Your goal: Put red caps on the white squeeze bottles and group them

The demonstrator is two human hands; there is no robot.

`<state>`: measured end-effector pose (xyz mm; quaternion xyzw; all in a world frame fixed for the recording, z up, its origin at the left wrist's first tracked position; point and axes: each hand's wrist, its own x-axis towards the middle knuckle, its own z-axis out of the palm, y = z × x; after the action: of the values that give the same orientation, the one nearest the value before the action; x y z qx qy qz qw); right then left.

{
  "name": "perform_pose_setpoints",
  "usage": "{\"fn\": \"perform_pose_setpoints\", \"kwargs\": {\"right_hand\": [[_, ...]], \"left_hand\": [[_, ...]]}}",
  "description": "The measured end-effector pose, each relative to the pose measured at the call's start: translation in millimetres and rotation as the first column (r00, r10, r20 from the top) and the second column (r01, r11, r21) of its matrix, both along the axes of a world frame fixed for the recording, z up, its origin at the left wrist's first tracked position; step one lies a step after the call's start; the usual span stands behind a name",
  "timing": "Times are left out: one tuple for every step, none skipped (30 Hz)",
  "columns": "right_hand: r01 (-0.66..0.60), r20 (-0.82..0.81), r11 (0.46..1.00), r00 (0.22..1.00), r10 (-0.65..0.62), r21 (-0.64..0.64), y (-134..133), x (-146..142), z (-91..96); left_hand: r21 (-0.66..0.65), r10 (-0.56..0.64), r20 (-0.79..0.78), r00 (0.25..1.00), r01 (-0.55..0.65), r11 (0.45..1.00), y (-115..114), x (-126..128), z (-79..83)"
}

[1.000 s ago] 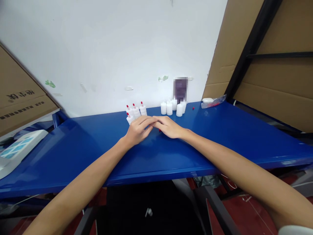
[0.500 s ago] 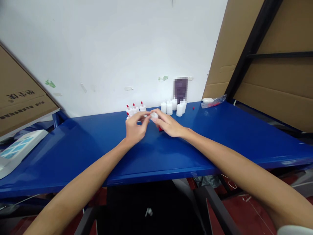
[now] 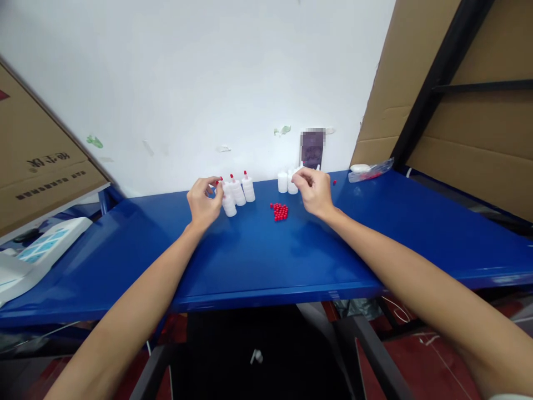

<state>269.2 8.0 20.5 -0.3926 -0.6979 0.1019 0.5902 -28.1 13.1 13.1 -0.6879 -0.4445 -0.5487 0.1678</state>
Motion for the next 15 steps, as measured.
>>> {"fn": "perform_pose_setpoints", "kwargs": {"right_hand": [[0.02,0.025,1.0,0.999,-0.02,0.019,1,2,0.3],[0.049,0.072,0.998,0.996,-0.052,0.037,3,5,0.5],[0.083,0.131,0.995,0.987,-0.09,0.056,6,8,0.7],[0.121,0.19,0.99,0.973,-0.133,0.075,9,13,0.6],[0.163,0.237,0.982,0.955,-0.181,0.092,13,18,0.4],[0.211,0.255,0.972,0.939,-0.23,0.101,18,24,0.0],[0.27,0.241,0.957,0.927,-0.288,0.103,23,30,-0.6],[0.318,0.225,0.944,0.917,-0.331,0.093,28,37,-1.6],[0.354,0.208,0.932,0.909,-0.361,0.074,32,43,-2.9],[0.38,0.193,0.924,0.903,-0.383,0.05,37,48,-4.6],[0.398,0.187,0.917,0.9,-0.394,0.019,40,53,-6.6],[0.411,0.177,0.911,0.898,-0.403,-0.013,43,57,-9.0],[0.418,0.169,0.907,0.898,-0.406,-0.044,45,59,-11.5],[0.421,0.163,0.904,0.9,-0.405,-0.071,47,61,-14.1],[0.418,0.158,0.903,0.902,-0.401,-0.095,48,61,-16.7]], "left_hand": [[-0.01,0.001,-0.012,1.0,-0.001,1.0,0,1,-2.1],[-0.019,0.001,-0.022,1.0,-0.002,1.0,-1,1,-3.7],[-0.026,0.003,-0.03,1.0,-0.004,1.0,-1,0,-4.6],[-0.032,0.008,-0.034,0.999,-0.01,0.999,-1,0,-4.4],[-0.031,0.016,-0.032,0.999,-0.017,0.999,-1,-1,-2.8],[-0.019,0.027,-0.023,0.999,-0.027,0.999,-1,-2,0.5],[0.005,0.038,-0.008,0.999,-0.038,0.999,-3,-2,5.6],[0.049,0.041,0.012,0.999,-0.042,0.998,-6,0,12.0],[0.108,0.036,0.031,0.999,-0.039,0.993,-12,4,19.4],[0.172,0.014,0.039,0.999,-0.021,0.985,-22,10,26.9],[0.232,-0.033,0.029,0.999,0.025,0.972,-36,18,33.4],[0.278,-0.104,-0.014,0.994,0.104,0.955,-55,29,38.1],[0.31,-0.203,-0.076,0.976,0.216,0.926,-77,41,40.2],[0.311,-0.32,-0.148,0.936,0.351,0.883,-102,54,39.5],[0.226,-0.448,-0.247,0.859,0.501,0.836,-128,67,36.0]]}}
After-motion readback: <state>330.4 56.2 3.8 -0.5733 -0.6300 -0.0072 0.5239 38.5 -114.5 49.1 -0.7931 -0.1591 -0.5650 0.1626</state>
